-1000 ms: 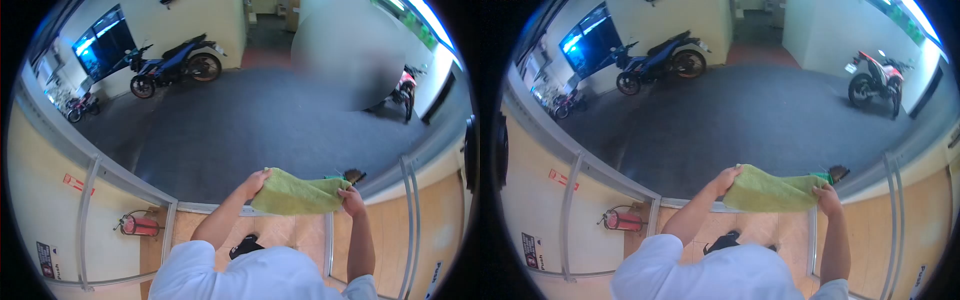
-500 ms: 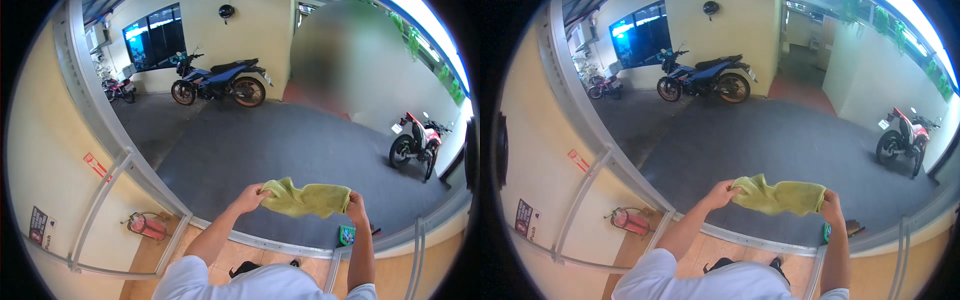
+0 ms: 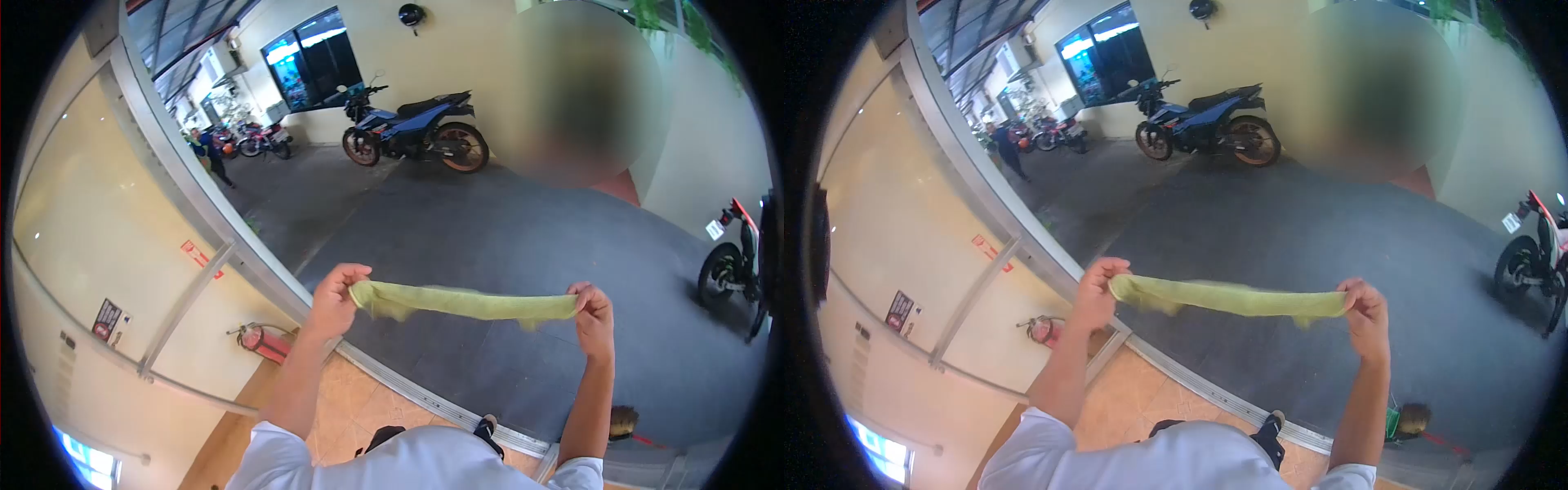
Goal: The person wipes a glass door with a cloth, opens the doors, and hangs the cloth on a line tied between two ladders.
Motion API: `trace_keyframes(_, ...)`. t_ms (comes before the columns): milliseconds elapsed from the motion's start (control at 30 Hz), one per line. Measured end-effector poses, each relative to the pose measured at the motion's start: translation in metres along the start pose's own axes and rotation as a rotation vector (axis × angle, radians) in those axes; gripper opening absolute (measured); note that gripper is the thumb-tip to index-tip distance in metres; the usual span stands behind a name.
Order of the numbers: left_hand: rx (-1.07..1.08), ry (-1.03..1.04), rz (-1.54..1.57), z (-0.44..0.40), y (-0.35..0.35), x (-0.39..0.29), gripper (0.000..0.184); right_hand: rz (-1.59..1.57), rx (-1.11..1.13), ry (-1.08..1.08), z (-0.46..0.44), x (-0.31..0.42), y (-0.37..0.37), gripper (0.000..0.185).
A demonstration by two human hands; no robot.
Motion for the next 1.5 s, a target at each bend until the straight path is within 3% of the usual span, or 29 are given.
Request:
trace_keyframes(33,-0.022,-0.003,-0.016,-0.003,0.001,-0.006,0.019,-0.005,0.015,-0.007,-0.013,0.001,-0.008,0.023)
trace_keyframes(100,0.133,0.081,-0.285,-0.008,0.018,-0.028,0.014,-0.028,0.052,-0.019,-0.038,0.005,-0.018,0.024)
trace_keyframes(167,0.079,0.116,-0.377,-0.003,0.022,-0.053,0.013,0.015,0.092,-0.06,-0.063,0.014,-0.017,0.022)
trace_keyframes(233,0.01,0.364,-0.79,0.01,0.031,-0.102,0.013,-0.044,0.16,-0.144,-0.084,0.028,-0.013,0.023)
trace_keyframes(300,-0.086,0.465,-0.693,0.023,0.015,-0.124,0.014,-0.104,0.231,-0.22,-0.104,0.035,0.002,0.024)
trace_keyframes(367,-0.242,0.147,-0.443,0.036,-0.015,-0.114,0.015,-0.173,0.294,-0.151,-0.121,0.026,0.029,0.019)
trace_keyframes(400,-0.445,-0.074,-0.423,0.055,-0.03,-0.105,0.013,-0.191,0.328,-0.159,-0.123,0.023,0.04,0.019)
trace_keyframes(433,-0.477,-0.055,-0.434,0.07,-0.033,-0.115,0.013,-0.254,0.37,-0.136,-0.123,0.018,0.053,0.016)
trace_keyframes(500,-0.337,0.177,-0.51,0.103,-0.022,-0.145,0.011,-0.336,0.441,-0.119,-0.128,0.02,0.083,0.014)
trace_keyframes(533,-0.302,0.189,-0.398,0.124,-0.031,-0.147,0.009,-0.481,0.487,-0.096,-0.126,0.029,0.1,0.013)
trace_keyframes(633,-0.384,0.186,-0.257,0.182,-0.05,-0.155,0.006,-0.631,0.665,-0.053,-0.115,0.043,0.169,0.012)
trace_keyframes(700,-0.629,0.068,-0.107,0.224,-0.067,-0.148,0.006,-0.512,0.61,0.165,-0.106,0.027,0.225,0.011)
trace_keyframes(800,-0.922,0.036,0.026,0.294,-0.098,-0.124,0.006,-0.413,0.66,0.249,-0.057,0.035,0.313,0.011)
trace_keyframes(833,-0.976,0.053,0.045,0.316,-0.102,-0.115,0.006,-0.352,0.602,0.275,-0.038,0.032,0.334,0.011)
trace_keyframes(900,-0.995,0.058,-0.001,0.348,-0.101,-0.102,0.012,-0.21,0.721,0.187,0.02,0.043,0.388,0.013)
trace_keyframes(967,-1.009,0.023,-0.055,0.373,-0.101,-0.083,0.014,-0.032,0.888,-0.015,0.094,0.056,0.447,0.014)
trace_keyframes(1100,-1.197,0.09,-0.079,0.459,-0.152,-0.025,0.021,-0.022,1.314,-0.134,0.27,0.068,0.559,0.022)
trace_keyframes(1167,-1.309,0.13,-0.124,0.509,-0.178,-0.017,0.025,-0.046,1.478,-0.077,0.329,0.072,0.596,0.027)
trace_keyframes(1233,-1.376,0.252,0.155,0.571,-0.199,-0.007,0.036,-0.08,1.651,0.008,0.393,0.073,0.625,0.033)
trace_keyframes(1267,-1.388,0.074,0.098,0.597,-0.197,-0.023,0.041,-0.077,1.666,-0.15,0.42,0.085,0.638,0.037)
trace_keyframes(1300,-1.419,0.076,0.105,0.624,-0.201,-0.031,0.041,-0.085,1.674,-0.31,0.445,0.097,0.65,0.042)
trace_keyframes(1367,-1.226,0.069,0.016,0.649,-0.205,-0.055,0.036,-0.015,1.652,-0.302,0.482,0.093,0.685,0.043)
trace_keyframes(1400,-1.253,0.069,0.009,0.673,-0.21,-0.067,0.036,-0.071,1.768,-0.251,0.507,0.085,0.706,0.04)
trace_keyframes(1467,-1.285,-0.242,-0.408,0.716,-0.214,-0.096,0.042,-0.133,1.892,-0.185,0.544,0.092,0.732,0.037)
trace_keyframes(1500,-1.294,-0.255,-0.403,0.735,-0.216,-0.107,0.042,-0.13,1.989,-0.241,0.564,0.107,0.742,0.034)
Point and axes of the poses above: each hand's wrist, its own z-axis away from the middle knuckle, its own y-axis out of the palm, x = y × z, the point moved 10 cm from there along -z, towards the middle knuckle, and after that the axes turned 11 degrees about z, right-handed, at the moved point
